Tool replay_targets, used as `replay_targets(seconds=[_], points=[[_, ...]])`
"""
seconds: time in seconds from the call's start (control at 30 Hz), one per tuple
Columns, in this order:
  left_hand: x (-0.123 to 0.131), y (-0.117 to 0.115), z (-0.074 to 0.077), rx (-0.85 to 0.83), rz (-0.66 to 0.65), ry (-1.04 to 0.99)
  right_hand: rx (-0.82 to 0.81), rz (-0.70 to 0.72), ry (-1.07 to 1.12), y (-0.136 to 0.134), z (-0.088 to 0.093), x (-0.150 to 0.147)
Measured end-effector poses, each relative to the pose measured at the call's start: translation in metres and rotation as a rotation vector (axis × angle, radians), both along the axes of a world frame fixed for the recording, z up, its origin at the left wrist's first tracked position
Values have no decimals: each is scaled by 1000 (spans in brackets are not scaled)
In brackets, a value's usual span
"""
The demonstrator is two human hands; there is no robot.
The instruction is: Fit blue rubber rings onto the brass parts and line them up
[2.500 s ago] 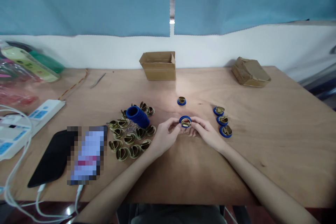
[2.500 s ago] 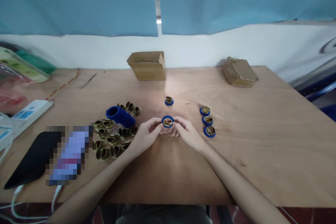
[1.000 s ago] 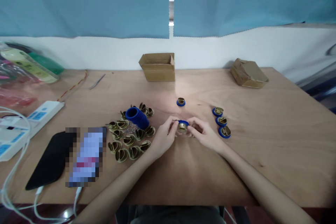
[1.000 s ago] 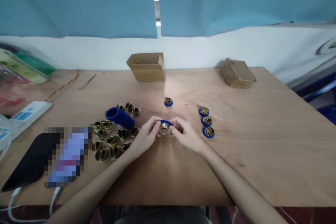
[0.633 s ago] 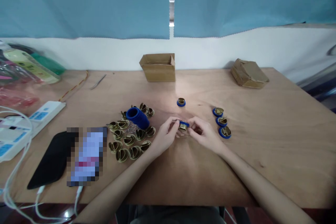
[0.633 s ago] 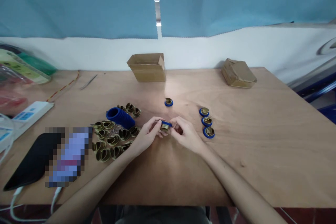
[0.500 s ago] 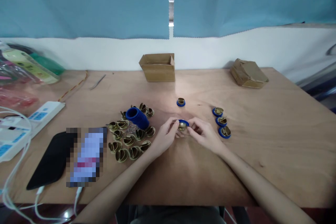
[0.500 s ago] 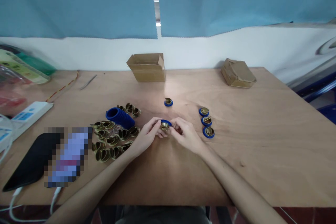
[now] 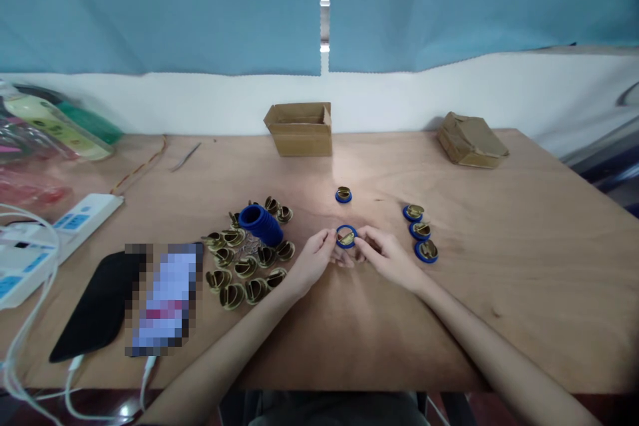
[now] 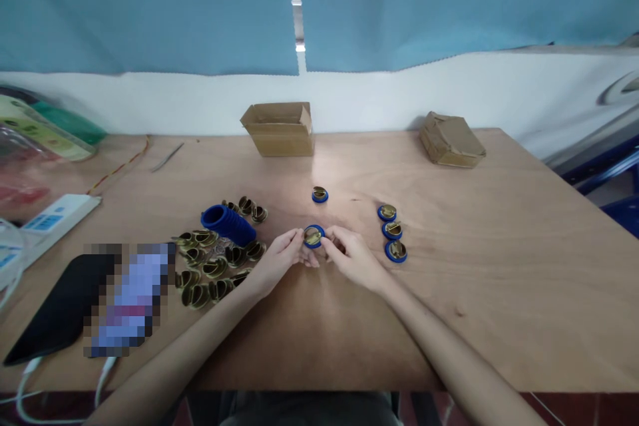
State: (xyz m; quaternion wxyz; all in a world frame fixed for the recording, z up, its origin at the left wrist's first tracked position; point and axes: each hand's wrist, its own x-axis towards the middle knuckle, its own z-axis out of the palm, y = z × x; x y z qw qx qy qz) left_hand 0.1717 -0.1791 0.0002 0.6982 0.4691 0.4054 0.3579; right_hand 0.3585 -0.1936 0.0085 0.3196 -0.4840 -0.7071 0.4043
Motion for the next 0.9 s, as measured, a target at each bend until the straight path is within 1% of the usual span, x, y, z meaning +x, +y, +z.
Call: replay_targets(seconds=[0.13, 0.23, 0.33, 0.47, 0.53, 0.63, 0.77, 0.9], points=[[0, 1, -1, -16, -22, -8, -22, 19, 34, 1, -6, 1], [0, 1, 0, -4, -46, 4, 9, 26, 14, 0, -5, 1], [-1, 1, 0, 3, -49, 24, 77, 19, -55, -1, -1, 0], [-1, 3, -2, 44, -6, 74, 212, -70, -185, -3, 4, 1], [-1, 3, -4, 64, -11, 88, 244, -96, -233, -5, 6, 2], [-1, 4, -6, 98, -46, 114, 297, -76, -284, -9, 8, 4], [-2, 4, -6, 136, -133, 174, 391, -10, -347, -11, 8, 4], [-4, 2, -3, 164, -173, 237, 420, -5, -394, -11, 8, 5]])
